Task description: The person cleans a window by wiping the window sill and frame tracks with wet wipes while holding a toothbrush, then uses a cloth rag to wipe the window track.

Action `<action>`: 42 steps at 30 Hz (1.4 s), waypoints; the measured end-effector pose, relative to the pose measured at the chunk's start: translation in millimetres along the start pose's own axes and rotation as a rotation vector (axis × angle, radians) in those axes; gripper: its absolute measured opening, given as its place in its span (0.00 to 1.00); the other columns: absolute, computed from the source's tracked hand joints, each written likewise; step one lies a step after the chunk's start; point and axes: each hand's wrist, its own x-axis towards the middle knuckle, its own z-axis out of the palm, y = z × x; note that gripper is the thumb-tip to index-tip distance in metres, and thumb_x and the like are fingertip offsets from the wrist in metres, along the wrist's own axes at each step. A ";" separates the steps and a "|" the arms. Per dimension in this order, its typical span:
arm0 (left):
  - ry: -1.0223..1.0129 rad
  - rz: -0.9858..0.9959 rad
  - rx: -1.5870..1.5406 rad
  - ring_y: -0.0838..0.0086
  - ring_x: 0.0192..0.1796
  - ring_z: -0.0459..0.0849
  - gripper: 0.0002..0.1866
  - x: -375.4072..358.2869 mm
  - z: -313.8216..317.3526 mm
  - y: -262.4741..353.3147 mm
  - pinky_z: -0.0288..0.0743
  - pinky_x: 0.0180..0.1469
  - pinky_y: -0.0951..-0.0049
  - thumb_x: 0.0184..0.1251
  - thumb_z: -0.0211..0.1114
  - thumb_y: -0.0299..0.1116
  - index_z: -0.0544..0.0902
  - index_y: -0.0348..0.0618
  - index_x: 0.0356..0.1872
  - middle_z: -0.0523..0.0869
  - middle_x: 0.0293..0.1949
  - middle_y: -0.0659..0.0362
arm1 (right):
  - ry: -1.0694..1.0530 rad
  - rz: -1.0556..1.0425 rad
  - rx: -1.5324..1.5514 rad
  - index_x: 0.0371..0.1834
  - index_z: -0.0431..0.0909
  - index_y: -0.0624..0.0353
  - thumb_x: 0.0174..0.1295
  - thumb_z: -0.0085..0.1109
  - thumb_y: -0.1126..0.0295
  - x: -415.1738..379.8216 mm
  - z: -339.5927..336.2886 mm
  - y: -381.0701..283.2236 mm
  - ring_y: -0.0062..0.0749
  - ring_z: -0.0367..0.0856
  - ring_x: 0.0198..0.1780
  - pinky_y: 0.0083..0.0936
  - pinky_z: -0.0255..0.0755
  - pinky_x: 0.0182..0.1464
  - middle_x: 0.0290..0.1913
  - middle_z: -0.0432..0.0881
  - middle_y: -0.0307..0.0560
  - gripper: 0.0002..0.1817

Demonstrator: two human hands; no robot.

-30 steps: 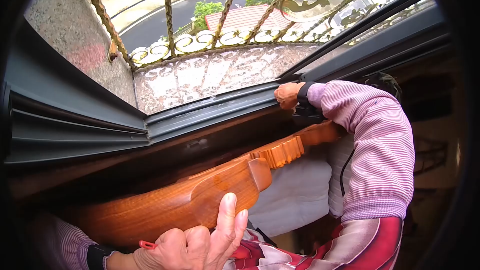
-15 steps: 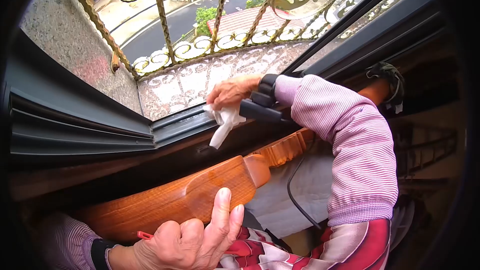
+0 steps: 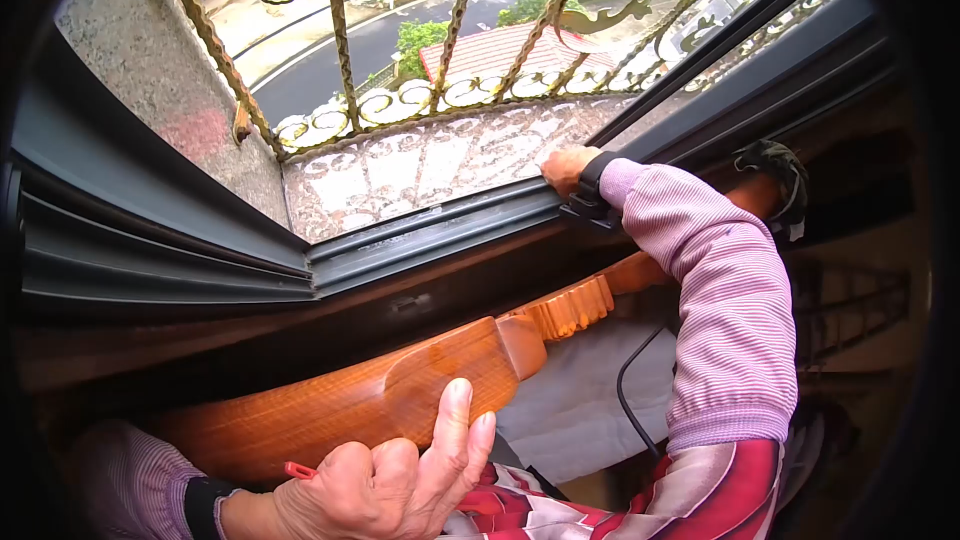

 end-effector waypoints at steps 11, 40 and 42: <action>-0.032 -0.072 -0.107 0.80 0.20 0.62 0.17 1.6 -5.7 -0.5 0.54 0.19 0.80 0.58 0.52 0.32 0.80 0.39 0.47 0.82 0.49 0.45 | 0.160 -0.274 -0.010 0.26 0.77 0.59 0.53 0.52 0.66 15.9 -11.7 -64.6 0.45 0.82 0.33 0.40 0.76 0.35 0.27 0.81 0.52 0.09; 0.058 -0.163 -0.120 0.80 0.21 0.63 0.18 -2.2 4.8 8.5 0.55 0.20 0.81 0.58 0.52 0.33 0.80 0.38 0.47 0.81 0.50 0.45 | 0.174 -0.622 0.321 0.46 0.76 0.55 0.55 0.51 0.72 25.7 -30.9 -101.2 0.50 0.74 0.48 0.39 0.68 0.49 0.44 0.72 0.56 0.15; 0.036 -0.139 -0.124 0.80 0.21 0.63 0.18 -1.7 0.0 4.9 0.55 0.20 0.81 0.58 0.52 0.33 0.80 0.38 0.47 0.81 0.49 0.45 | 0.149 -0.594 0.269 0.35 0.77 0.58 0.49 0.52 0.74 27.6 -23.3 -74.2 0.47 0.77 0.42 0.37 0.70 0.44 0.33 0.76 0.53 0.09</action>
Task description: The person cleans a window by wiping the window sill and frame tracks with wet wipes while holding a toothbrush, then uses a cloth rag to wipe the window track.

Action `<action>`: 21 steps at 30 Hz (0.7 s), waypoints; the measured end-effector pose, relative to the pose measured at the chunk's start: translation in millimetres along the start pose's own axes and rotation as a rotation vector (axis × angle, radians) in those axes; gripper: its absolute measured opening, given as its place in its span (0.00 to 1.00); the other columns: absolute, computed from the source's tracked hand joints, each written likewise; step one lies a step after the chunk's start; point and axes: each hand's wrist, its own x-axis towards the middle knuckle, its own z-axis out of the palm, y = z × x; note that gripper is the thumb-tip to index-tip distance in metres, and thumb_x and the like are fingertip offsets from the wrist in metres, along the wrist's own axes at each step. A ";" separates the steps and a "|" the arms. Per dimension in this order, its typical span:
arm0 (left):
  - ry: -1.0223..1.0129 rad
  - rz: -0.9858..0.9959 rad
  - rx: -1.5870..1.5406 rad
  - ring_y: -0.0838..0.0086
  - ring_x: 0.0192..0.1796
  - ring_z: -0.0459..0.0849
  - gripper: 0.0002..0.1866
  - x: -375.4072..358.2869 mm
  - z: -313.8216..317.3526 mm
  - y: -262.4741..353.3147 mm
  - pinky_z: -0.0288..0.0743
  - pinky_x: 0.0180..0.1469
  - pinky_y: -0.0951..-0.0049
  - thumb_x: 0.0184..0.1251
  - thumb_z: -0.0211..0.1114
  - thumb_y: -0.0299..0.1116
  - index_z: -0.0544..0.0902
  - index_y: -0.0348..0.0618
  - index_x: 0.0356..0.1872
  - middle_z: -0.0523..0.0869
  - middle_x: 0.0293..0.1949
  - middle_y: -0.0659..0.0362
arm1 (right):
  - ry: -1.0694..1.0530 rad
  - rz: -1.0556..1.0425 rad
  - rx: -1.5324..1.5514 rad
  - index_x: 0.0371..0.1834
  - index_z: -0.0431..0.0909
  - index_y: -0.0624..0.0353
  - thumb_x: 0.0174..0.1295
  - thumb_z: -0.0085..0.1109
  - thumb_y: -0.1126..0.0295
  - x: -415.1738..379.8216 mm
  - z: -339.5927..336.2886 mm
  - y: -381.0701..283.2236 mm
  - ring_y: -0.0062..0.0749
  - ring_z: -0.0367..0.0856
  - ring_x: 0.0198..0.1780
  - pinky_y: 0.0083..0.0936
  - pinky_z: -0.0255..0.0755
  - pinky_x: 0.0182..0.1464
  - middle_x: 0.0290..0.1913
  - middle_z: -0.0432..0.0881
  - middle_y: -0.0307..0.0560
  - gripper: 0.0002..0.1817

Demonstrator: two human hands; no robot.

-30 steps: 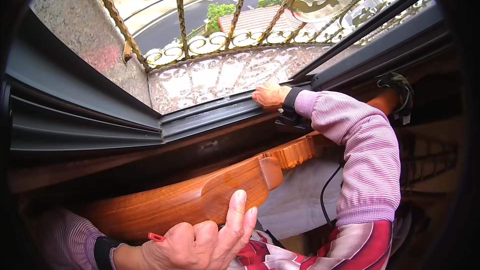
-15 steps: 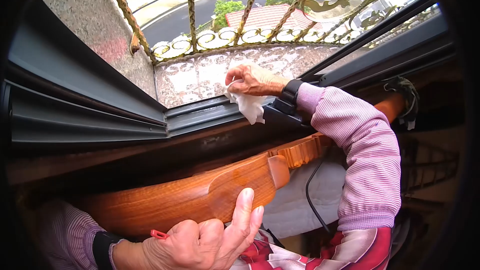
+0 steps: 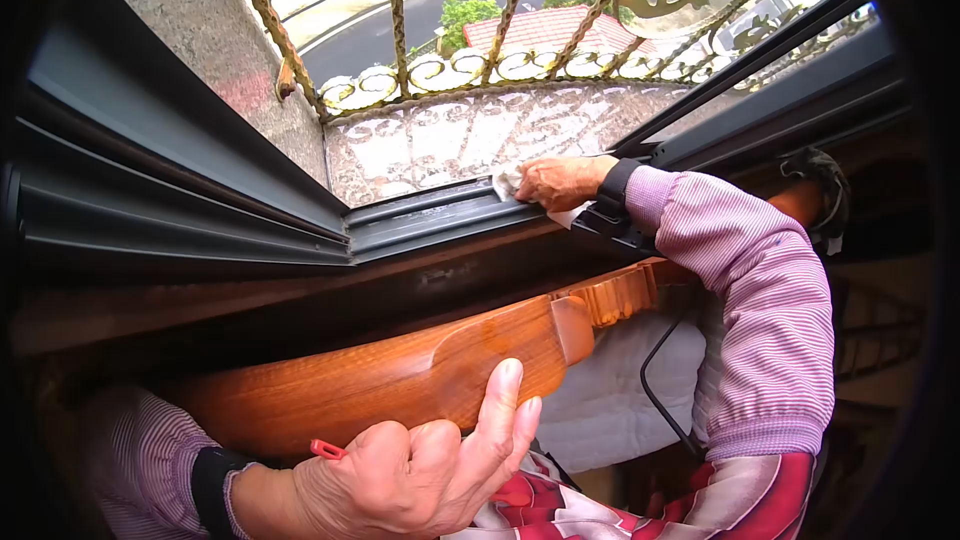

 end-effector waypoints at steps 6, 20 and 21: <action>-0.060 0.030 -0.013 0.80 0.22 0.63 0.18 2.0 -8.3 -5.9 0.56 0.20 0.82 0.58 0.52 0.33 0.80 0.38 0.46 0.81 0.49 0.45 | 0.419 0.187 0.140 0.53 0.64 0.61 0.48 0.52 0.76 -2.5 -48.8 -36.9 0.51 0.80 0.32 0.41 0.72 0.38 0.27 0.79 0.53 0.24; 0.015 0.129 0.103 0.85 0.17 0.57 0.15 4.0 8.8 -2.4 0.46 0.15 0.84 0.55 0.56 0.31 0.81 0.42 0.44 0.85 0.44 0.52 | 0.288 -0.465 -0.003 0.32 0.73 0.57 0.53 0.54 0.72 115.4 -31.1 -70.8 0.48 0.73 0.42 0.38 0.69 0.43 0.34 0.72 0.52 0.05; 0.018 0.134 0.101 0.85 0.17 0.57 0.16 2.7 9.9 -1.7 0.47 0.14 0.84 0.55 0.56 0.30 0.81 0.40 0.45 0.85 0.45 0.51 | 0.288 -0.390 0.032 0.35 0.75 0.57 0.53 0.55 0.71 107.0 -31.7 -69.5 0.48 0.74 0.42 0.38 0.69 0.43 0.35 0.73 0.52 0.06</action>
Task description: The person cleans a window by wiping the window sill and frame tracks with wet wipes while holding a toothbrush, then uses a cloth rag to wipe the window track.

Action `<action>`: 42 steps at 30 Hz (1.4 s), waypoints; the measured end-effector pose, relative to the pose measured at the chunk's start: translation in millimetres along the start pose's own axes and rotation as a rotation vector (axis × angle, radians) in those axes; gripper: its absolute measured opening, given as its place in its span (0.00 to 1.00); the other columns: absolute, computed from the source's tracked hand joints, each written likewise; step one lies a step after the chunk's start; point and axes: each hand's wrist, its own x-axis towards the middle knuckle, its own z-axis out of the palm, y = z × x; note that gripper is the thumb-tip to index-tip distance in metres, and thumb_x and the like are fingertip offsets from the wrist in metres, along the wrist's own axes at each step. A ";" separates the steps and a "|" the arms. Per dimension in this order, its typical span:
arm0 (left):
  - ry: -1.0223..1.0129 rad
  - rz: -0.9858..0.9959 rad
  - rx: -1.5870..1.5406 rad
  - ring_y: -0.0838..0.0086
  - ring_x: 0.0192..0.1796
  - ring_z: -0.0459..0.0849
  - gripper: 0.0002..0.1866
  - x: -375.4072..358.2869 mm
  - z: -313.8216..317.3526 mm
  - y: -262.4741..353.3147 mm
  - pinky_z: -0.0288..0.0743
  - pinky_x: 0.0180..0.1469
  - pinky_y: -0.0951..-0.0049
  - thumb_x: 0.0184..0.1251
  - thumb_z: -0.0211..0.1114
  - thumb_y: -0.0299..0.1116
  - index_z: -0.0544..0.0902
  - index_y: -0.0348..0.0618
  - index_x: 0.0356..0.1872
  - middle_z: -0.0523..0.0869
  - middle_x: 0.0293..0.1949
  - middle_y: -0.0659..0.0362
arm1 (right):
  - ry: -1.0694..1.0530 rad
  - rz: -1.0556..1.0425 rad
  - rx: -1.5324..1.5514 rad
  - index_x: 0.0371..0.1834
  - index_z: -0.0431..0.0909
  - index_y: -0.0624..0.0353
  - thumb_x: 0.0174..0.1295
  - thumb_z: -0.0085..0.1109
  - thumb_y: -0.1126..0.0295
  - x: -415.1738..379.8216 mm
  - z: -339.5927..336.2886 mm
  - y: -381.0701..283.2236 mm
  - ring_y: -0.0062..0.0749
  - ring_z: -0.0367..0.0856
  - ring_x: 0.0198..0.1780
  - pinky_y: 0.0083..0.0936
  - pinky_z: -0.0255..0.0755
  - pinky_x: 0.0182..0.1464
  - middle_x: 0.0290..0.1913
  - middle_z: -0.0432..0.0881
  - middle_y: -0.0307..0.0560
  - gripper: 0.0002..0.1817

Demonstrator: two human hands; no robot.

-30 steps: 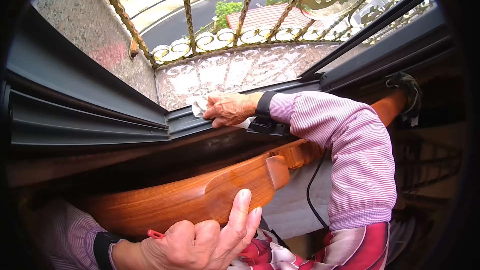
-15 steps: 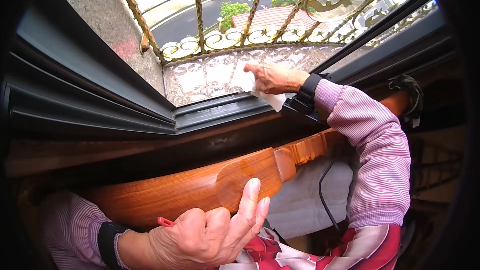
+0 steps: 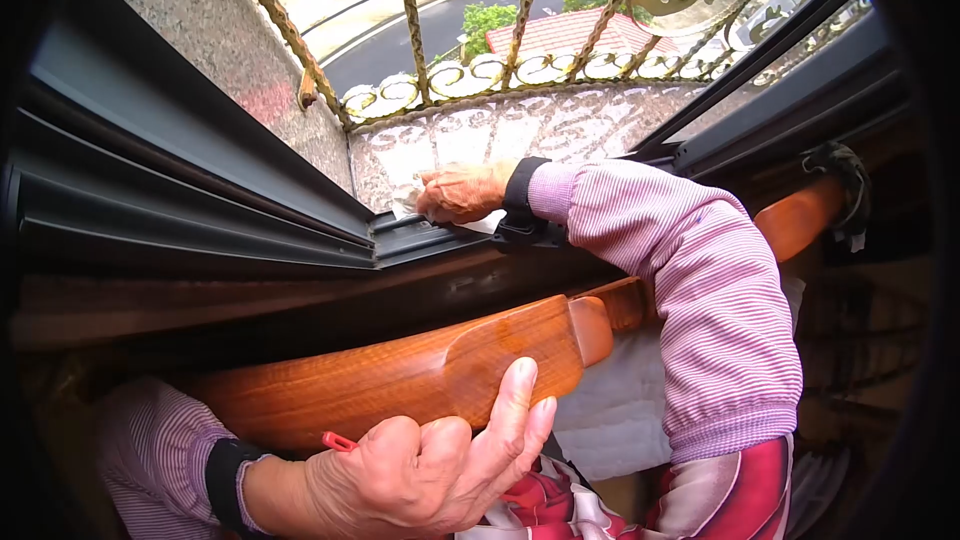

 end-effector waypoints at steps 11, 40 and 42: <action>0.023 -0.127 -0.006 0.80 0.22 0.66 0.19 -3.9 -3.4 10.3 0.57 0.19 0.81 0.58 0.52 0.35 0.79 0.36 0.47 0.80 0.49 0.44 | -0.283 0.669 -0.058 0.29 0.80 0.58 0.43 0.56 0.74 -121.1 -32.0 39.3 0.42 0.77 0.43 0.33 0.71 0.47 0.34 0.80 0.50 0.08; 0.032 -0.165 -0.007 0.78 0.22 0.66 0.18 -5.7 2.8 13.7 0.58 0.19 0.80 0.59 0.51 0.34 0.79 0.36 0.47 0.80 0.50 0.44 | 0.134 0.209 -0.069 0.32 0.73 0.56 0.51 0.54 0.74 -53.9 -56.4 -16.1 0.45 0.79 0.38 0.36 0.75 0.38 0.32 0.76 0.49 0.05; 0.039 -0.174 -0.039 0.79 0.22 0.66 0.18 -5.5 3.0 14.1 0.58 0.19 0.80 0.59 0.51 0.34 0.79 0.37 0.47 0.80 0.51 0.44 | 0.144 0.074 -0.028 0.40 0.74 0.53 0.56 0.52 0.74 -13.0 -38.8 -30.9 0.47 0.77 0.40 0.37 0.74 0.40 0.34 0.73 0.51 0.09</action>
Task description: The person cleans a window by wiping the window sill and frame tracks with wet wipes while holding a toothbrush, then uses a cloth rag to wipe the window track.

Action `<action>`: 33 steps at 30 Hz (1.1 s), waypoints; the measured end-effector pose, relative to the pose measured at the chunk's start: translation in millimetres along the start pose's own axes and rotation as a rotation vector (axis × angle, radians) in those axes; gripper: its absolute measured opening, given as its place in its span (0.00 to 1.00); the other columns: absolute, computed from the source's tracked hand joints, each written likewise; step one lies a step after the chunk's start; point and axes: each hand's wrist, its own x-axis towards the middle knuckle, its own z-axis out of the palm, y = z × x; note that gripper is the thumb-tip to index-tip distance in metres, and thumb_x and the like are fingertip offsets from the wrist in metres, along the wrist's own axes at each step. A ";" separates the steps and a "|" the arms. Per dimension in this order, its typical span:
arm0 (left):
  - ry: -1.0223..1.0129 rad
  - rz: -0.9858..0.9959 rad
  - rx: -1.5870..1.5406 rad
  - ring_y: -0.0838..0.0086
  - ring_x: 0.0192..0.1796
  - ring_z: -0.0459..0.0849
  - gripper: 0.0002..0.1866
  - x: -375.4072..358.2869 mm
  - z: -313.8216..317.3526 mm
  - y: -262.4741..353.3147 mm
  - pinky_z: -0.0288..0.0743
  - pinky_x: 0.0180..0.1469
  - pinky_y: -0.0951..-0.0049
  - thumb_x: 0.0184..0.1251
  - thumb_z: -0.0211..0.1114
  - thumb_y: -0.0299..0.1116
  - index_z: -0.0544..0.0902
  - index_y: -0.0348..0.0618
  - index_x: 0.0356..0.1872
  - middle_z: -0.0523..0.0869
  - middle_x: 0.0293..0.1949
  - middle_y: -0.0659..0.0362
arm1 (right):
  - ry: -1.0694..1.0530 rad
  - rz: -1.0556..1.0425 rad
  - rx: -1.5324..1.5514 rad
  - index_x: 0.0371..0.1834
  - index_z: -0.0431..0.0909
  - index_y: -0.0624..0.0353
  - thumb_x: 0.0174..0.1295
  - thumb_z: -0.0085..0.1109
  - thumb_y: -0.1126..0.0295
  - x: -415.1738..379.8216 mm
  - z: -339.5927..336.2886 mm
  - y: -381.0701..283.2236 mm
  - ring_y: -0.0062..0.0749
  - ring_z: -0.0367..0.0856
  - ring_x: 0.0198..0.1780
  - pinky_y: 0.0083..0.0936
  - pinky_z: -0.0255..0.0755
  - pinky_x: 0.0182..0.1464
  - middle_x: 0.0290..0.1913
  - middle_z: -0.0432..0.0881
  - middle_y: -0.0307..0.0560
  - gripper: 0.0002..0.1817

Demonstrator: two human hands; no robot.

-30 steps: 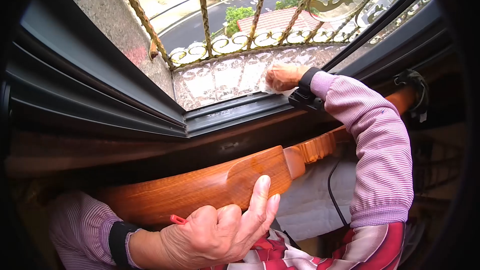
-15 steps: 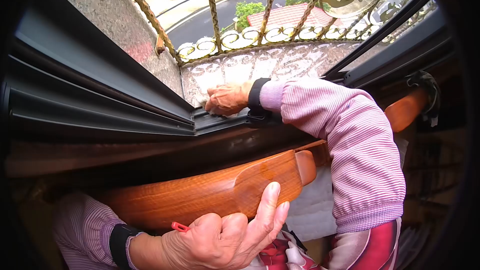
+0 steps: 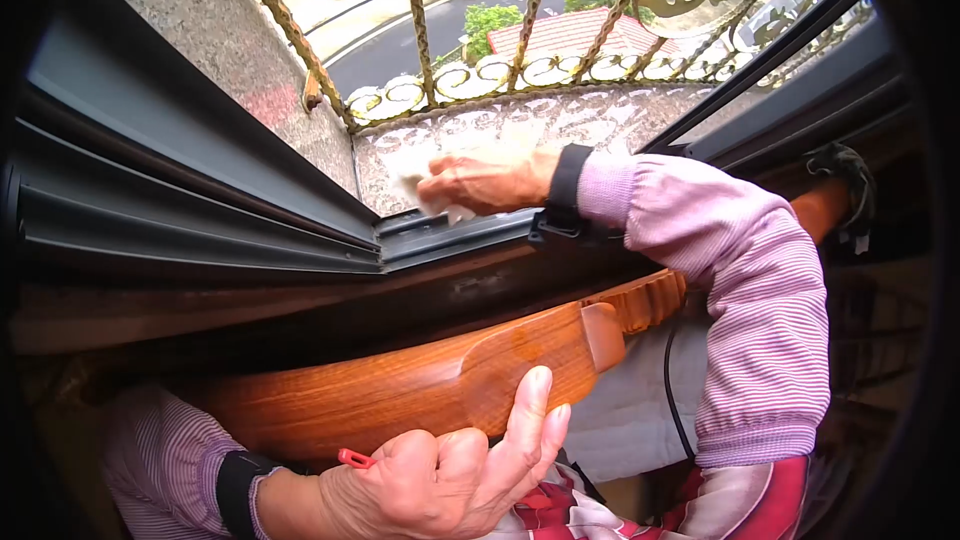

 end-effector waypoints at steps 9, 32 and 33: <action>-0.015 0.118 0.066 0.83 0.19 0.58 0.16 8.2 -3.3 -11.4 0.47 0.18 0.84 0.55 0.55 0.32 0.82 0.44 0.44 0.84 0.46 0.54 | -0.344 0.177 -0.371 0.52 0.73 0.41 0.54 0.56 0.65 -49.6 20.6 7.4 0.41 0.70 0.51 0.46 0.69 0.42 0.45 0.71 0.46 0.19; -0.092 0.111 0.006 0.78 0.21 0.64 0.19 5.1 -16.2 -10.7 0.55 0.19 0.80 0.58 0.52 0.34 0.79 0.39 0.49 0.80 0.51 0.43 | 0.282 0.582 -0.329 0.34 0.73 0.63 0.45 0.59 0.64 -155.9 -107.9 14.3 0.49 0.75 0.41 0.36 0.70 0.47 0.35 0.73 0.53 0.16; -0.107 0.128 0.007 0.78 0.21 0.64 0.19 5.7 -17.3 -12.7 0.55 0.19 0.80 0.58 0.52 0.34 0.79 0.39 0.49 0.80 0.51 0.43 | 0.159 0.759 -0.233 0.34 0.72 0.64 0.45 0.58 0.63 -150.4 -111.8 3.5 0.50 0.76 0.41 0.37 0.69 0.47 0.34 0.73 0.55 0.17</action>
